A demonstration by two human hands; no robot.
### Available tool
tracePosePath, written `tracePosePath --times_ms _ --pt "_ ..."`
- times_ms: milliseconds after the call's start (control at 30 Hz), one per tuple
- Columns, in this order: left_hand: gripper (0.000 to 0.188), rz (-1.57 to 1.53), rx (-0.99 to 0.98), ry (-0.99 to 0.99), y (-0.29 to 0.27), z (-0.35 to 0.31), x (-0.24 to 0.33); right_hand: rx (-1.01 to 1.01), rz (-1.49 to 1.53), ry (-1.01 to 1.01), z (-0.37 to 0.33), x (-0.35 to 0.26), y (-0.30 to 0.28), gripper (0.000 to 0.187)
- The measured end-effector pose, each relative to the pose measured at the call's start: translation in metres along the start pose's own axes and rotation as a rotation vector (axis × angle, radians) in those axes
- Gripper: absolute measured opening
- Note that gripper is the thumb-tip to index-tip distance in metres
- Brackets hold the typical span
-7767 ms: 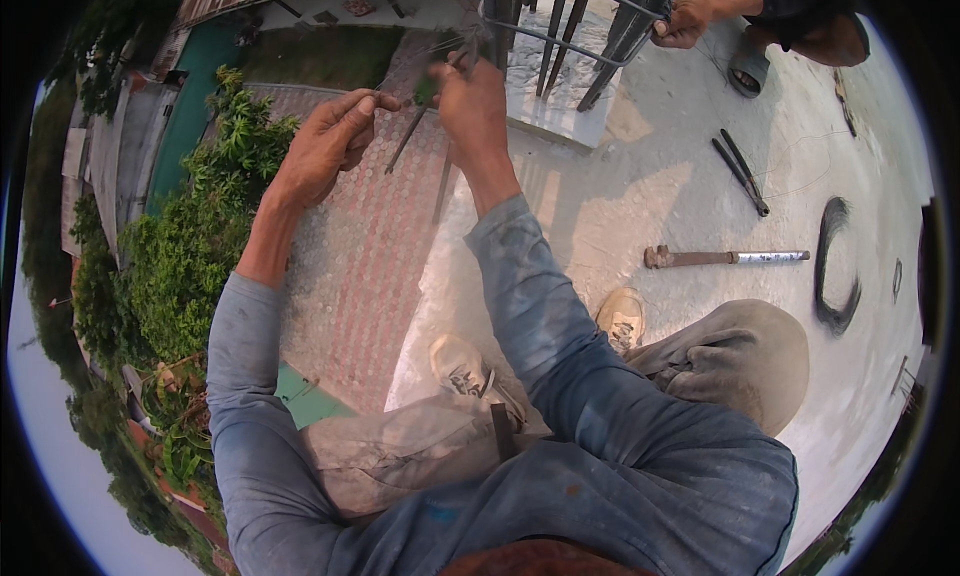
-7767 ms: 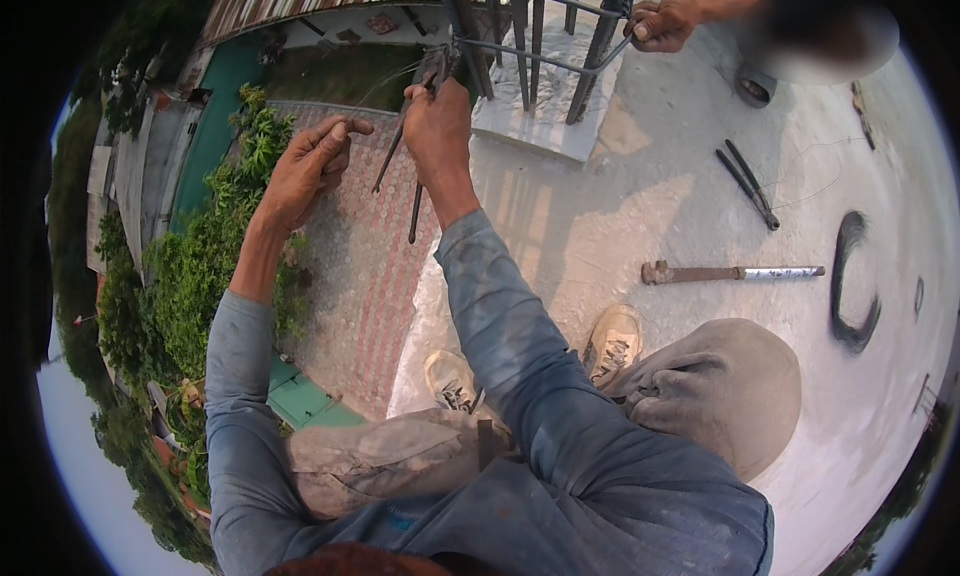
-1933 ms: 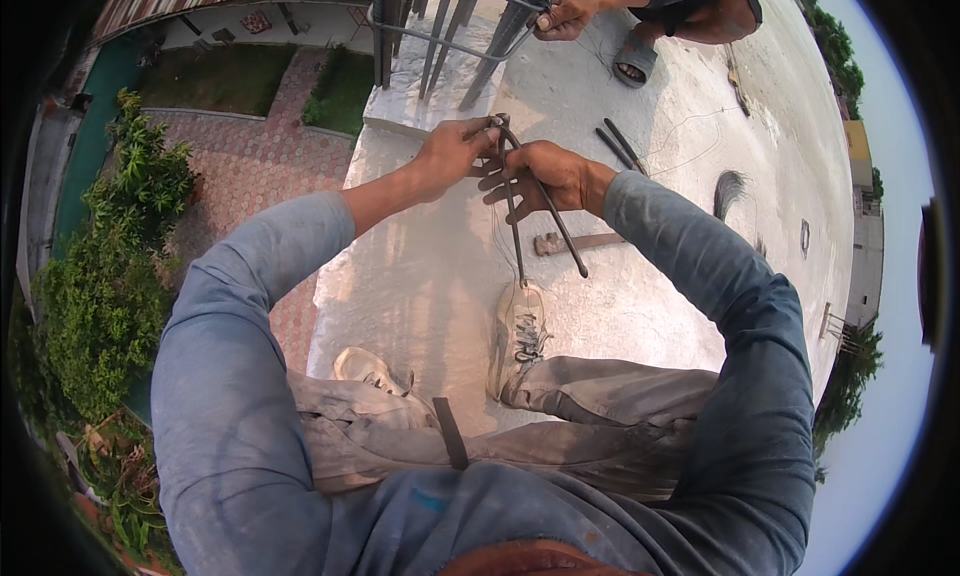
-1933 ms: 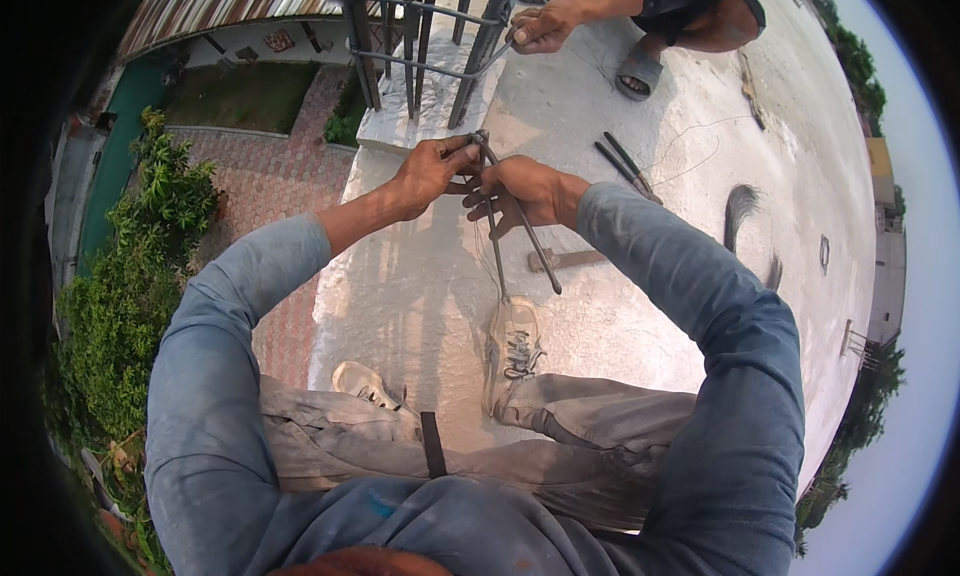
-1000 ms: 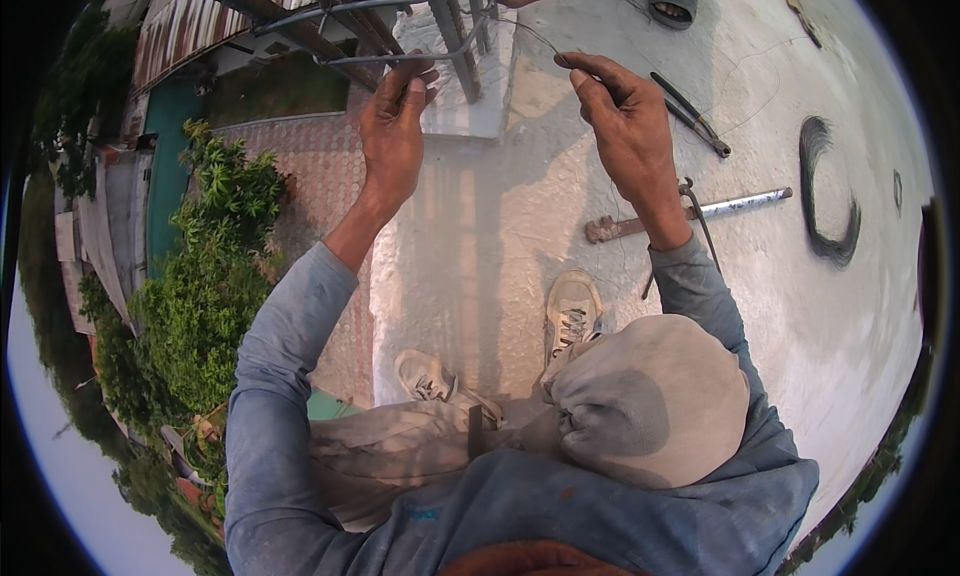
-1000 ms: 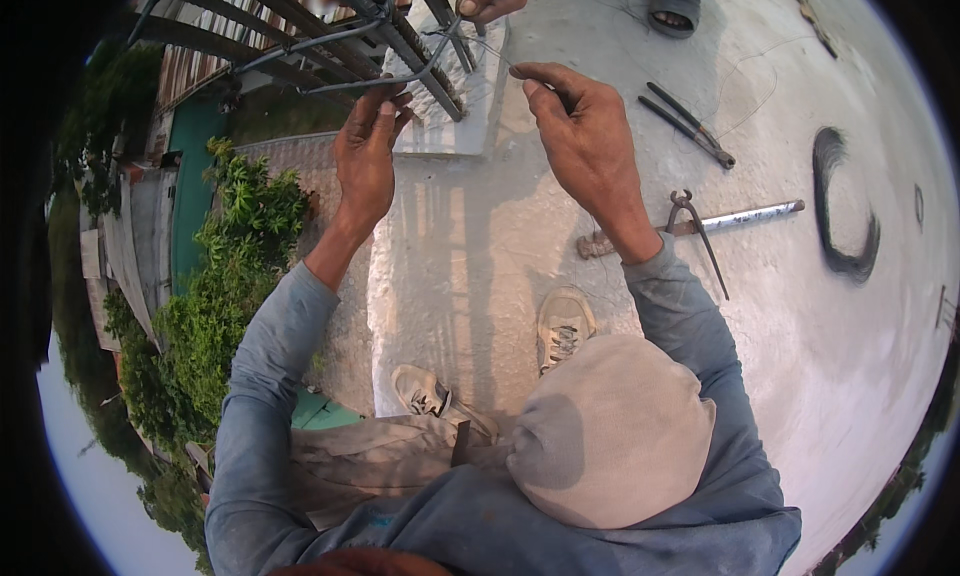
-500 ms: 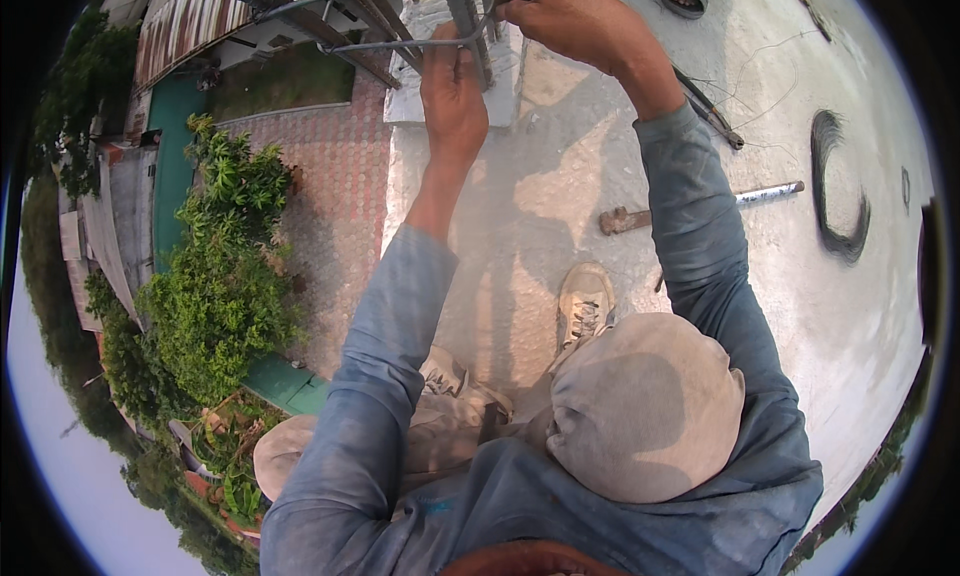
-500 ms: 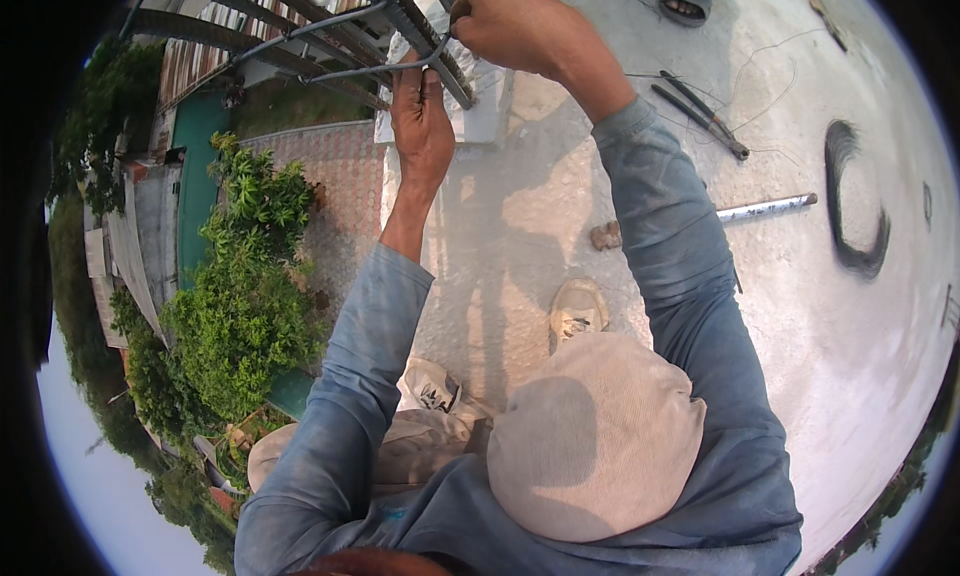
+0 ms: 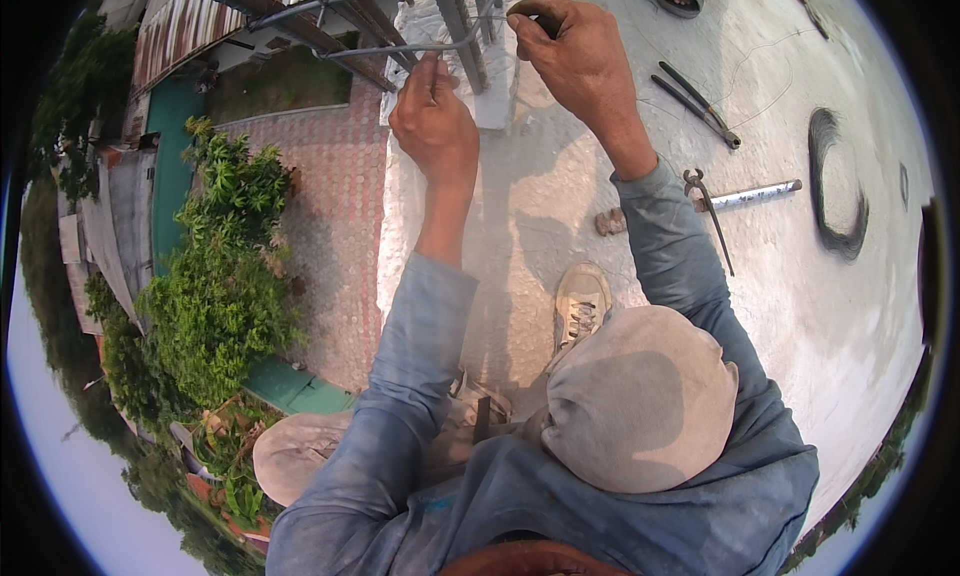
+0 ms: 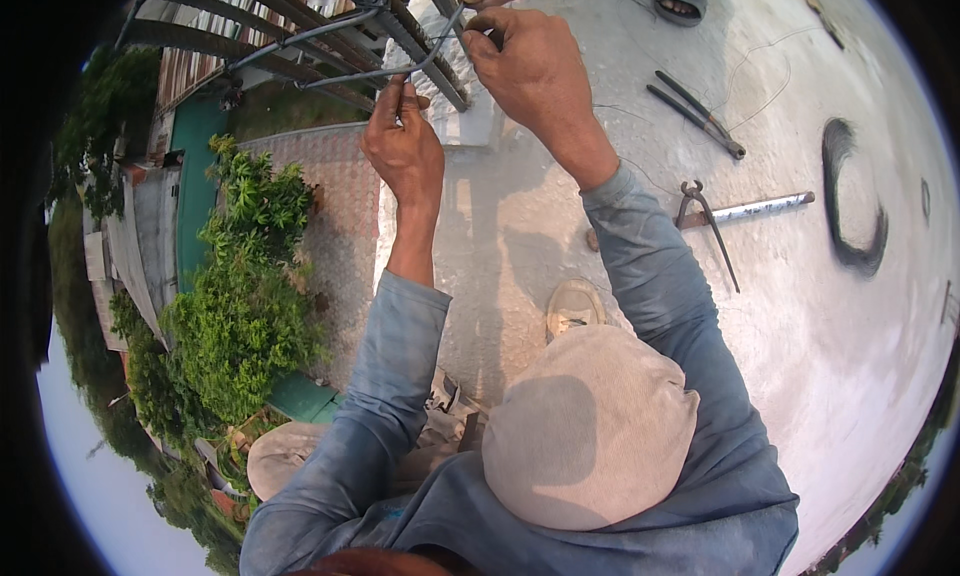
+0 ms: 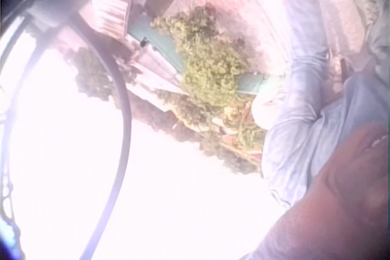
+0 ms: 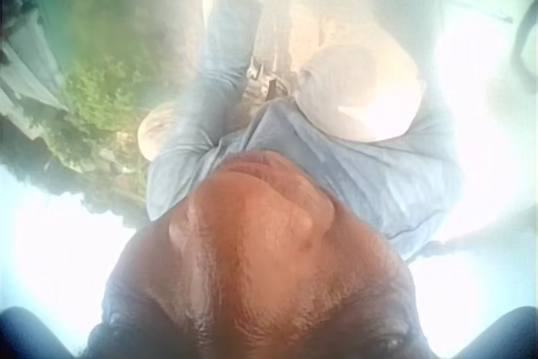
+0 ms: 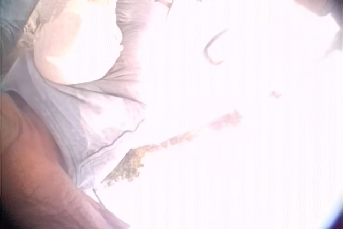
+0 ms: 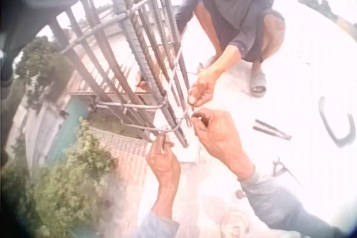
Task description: The person assembles a metal frame by bending and securing metal rods with pliers and a hammer. They repeatedly position rods, twist wire ties, and hammer joints to form a stable structure on a concrete surface.
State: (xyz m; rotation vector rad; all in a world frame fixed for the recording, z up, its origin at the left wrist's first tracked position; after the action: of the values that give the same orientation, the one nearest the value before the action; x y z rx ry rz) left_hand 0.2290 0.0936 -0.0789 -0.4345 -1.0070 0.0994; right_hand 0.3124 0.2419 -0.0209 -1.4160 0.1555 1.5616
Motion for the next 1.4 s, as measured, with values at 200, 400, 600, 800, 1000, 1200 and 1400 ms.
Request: tracePosePath --times_ms 200,400,600,800,1000,1200,1400 --pt "0.037 -0.131 -0.289 -0.317 -0.027 -0.013 0.006 0.032 0.206 0.149 -0.023 -0.001 0.012 0.022" --pt "0.042 -0.593 -0.351 -0.582 -0.045 -0.030 0.029 0.041 0.207 0.099 -0.035 -0.007 0.043 0.022" --pt "0.050 -0.809 -0.185 -0.679 -0.037 -0.031 0.038 -0.019 0.116 -0.014 -0.052 -0.022 0.028 0.027" --pt "0.048 -1.300 -0.283 -0.765 -0.037 -0.023 0.027 -0.390 0.136 0.189 -0.047 -0.025 0.007 0.024" --pt "0.032 -1.292 -0.340 -0.744 -0.016 -0.030 0.025 -0.464 -0.137 0.177 -0.033 -0.027 -0.005 0.024" --pt "0.026 -1.068 -0.307 -0.693 -0.013 -0.018 0.013 -0.474 0.120 0.301 -0.014 -0.024 -0.022 0.028" --pt "0.028 -1.022 -0.308 -0.703 -0.013 -0.012 0.018 -0.493 0.337 0.346 -0.015 -0.021 -0.014 0.037"
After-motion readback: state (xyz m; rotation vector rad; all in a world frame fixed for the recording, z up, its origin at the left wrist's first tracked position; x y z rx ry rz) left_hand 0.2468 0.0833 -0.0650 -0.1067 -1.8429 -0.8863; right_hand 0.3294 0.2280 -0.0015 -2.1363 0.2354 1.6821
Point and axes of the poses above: each hand's wrist, its own z-axis towards the middle knuckle, its own y-axis out of the palm, x = y × z, the point moved 1 cm from there along z, towards the middle knuckle, and after that the axes turned 7 degrees about y, right-handed, at the moved point
